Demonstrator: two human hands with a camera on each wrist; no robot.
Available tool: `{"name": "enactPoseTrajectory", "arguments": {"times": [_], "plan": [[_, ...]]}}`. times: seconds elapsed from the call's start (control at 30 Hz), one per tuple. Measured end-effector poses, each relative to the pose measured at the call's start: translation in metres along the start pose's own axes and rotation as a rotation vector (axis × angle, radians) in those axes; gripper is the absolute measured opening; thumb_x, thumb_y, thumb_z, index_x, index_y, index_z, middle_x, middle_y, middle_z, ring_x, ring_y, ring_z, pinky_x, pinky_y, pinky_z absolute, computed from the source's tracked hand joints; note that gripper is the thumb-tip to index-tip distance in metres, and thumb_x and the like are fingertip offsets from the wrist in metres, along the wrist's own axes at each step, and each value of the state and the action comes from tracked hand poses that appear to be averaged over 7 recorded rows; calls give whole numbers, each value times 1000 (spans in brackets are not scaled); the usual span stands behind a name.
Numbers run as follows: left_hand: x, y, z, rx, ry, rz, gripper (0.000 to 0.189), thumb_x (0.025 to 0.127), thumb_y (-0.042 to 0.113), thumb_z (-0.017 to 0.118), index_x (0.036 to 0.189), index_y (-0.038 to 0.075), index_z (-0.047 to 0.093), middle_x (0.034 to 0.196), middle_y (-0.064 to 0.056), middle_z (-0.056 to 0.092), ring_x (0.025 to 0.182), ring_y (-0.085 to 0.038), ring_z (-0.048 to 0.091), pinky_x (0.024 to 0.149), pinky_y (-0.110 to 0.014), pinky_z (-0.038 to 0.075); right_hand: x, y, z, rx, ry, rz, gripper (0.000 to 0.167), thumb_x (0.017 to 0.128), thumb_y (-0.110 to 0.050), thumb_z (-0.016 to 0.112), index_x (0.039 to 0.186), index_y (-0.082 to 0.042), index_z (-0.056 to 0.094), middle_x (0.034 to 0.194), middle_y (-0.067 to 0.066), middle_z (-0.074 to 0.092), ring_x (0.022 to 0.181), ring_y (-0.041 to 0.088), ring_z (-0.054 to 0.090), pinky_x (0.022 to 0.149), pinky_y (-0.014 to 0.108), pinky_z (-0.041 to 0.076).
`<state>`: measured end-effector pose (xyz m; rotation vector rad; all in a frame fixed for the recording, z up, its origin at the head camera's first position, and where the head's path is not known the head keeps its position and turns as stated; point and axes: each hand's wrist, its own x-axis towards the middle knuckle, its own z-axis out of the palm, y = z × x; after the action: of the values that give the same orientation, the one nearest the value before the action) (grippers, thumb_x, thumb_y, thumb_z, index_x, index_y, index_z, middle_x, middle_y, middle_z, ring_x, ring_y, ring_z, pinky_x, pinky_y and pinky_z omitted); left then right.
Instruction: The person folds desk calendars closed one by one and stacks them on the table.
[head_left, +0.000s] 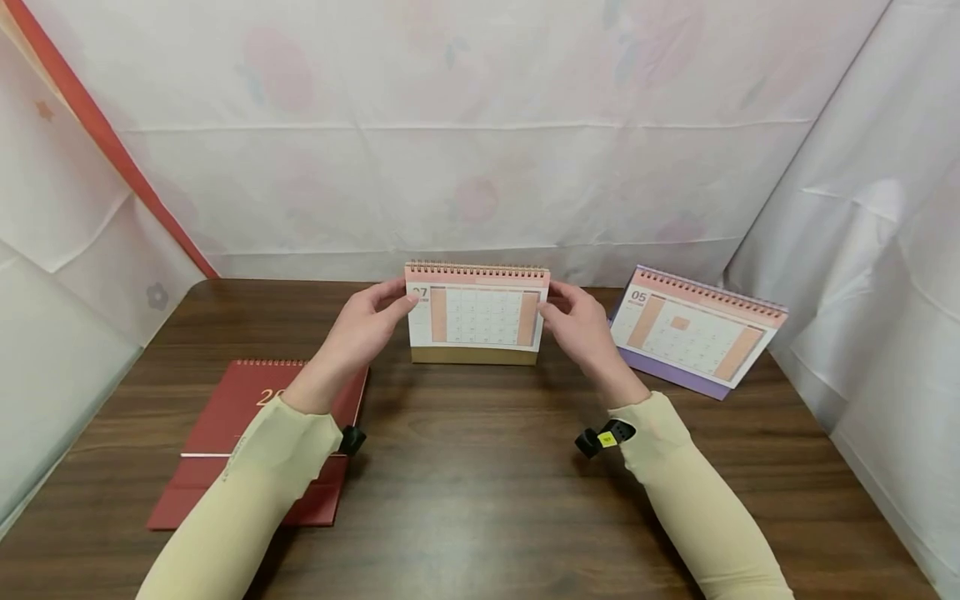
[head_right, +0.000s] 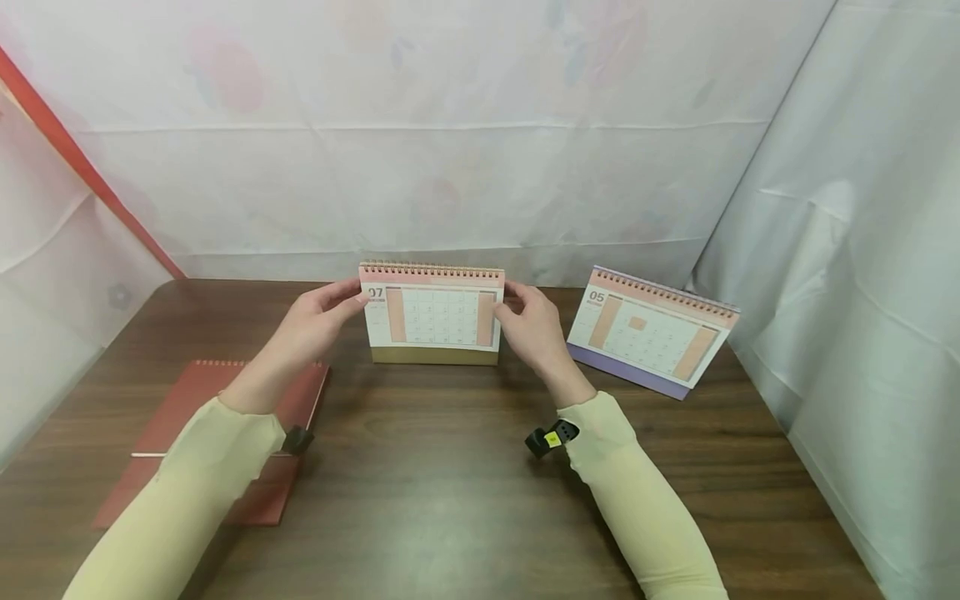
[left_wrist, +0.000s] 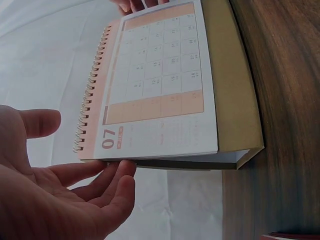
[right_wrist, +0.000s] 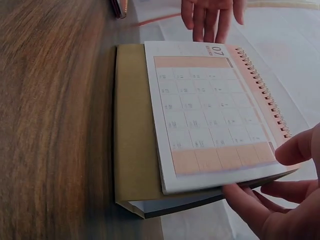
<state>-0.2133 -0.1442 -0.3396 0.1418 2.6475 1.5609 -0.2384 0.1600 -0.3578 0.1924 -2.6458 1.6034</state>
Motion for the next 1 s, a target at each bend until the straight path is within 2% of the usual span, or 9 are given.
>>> {"name": "enactPoseTrajectory", "arguments": {"times": [0.2, 0.43, 0.8, 0.9, 1.0], "plan": [[0, 1, 0, 26, -7, -17, 69, 101, 49, 53, 157, 14, 32, 155, -10, 38, 142, -28, 35, 110, -50, 35, 1, -3, -2, 40, -27, 32, 51, 100, -23, 57, 147, -5, 48, 140, 14, 55, 111, 26, 64, 88, 47, 54], [4, 2, 4, 11, -8, 6, 69, 101, 46, 54, 158, 17, 29, 154, -9, 39, 138, -28, 40, 106, -52, 38, 2, -5, -6, 39, -23, 45, 49, 100, -22, 57, 145, -4, 50, 136, 14, 58, 101, 26, 68, 83, 40, 57], [7, -3, 6, 6, -11, 3, 68, 101, 46, 55, 158, 18, 30, 157, -6, 33, 137, -28, 40, 107, -52, 37, 1, -1, -7, 60, 13, 74, 44, 106, -31, 48, 144, -8, 54, 133, 11, 61, 108, 30, 65, 81, 35, 56], [8, -3, 5, -18, -12, 2, 69, 100, 47, 56, 158, 18, 31, 156, -6, 35, 136, -27, 41, 107, -51, 38, 0, -1, -7, 57, 29, 69, 44, 106, -32, 47, 143, -8, 55, 132, 11, 62, 109, 30, 65, 82, 37, 56], [8, -4, 5, -41, -11, -4, 70, 100, 47, 57, 157, 17, 31, 155, -7, 36, 135, -28, 41, 106, -51, 38, 1, -1, -7, 58, 34, 65, 44, 106, -32, 47, 141, -8, 57, 129, 12, 64, 108, 32, 65, 86, 45, 55]]}}
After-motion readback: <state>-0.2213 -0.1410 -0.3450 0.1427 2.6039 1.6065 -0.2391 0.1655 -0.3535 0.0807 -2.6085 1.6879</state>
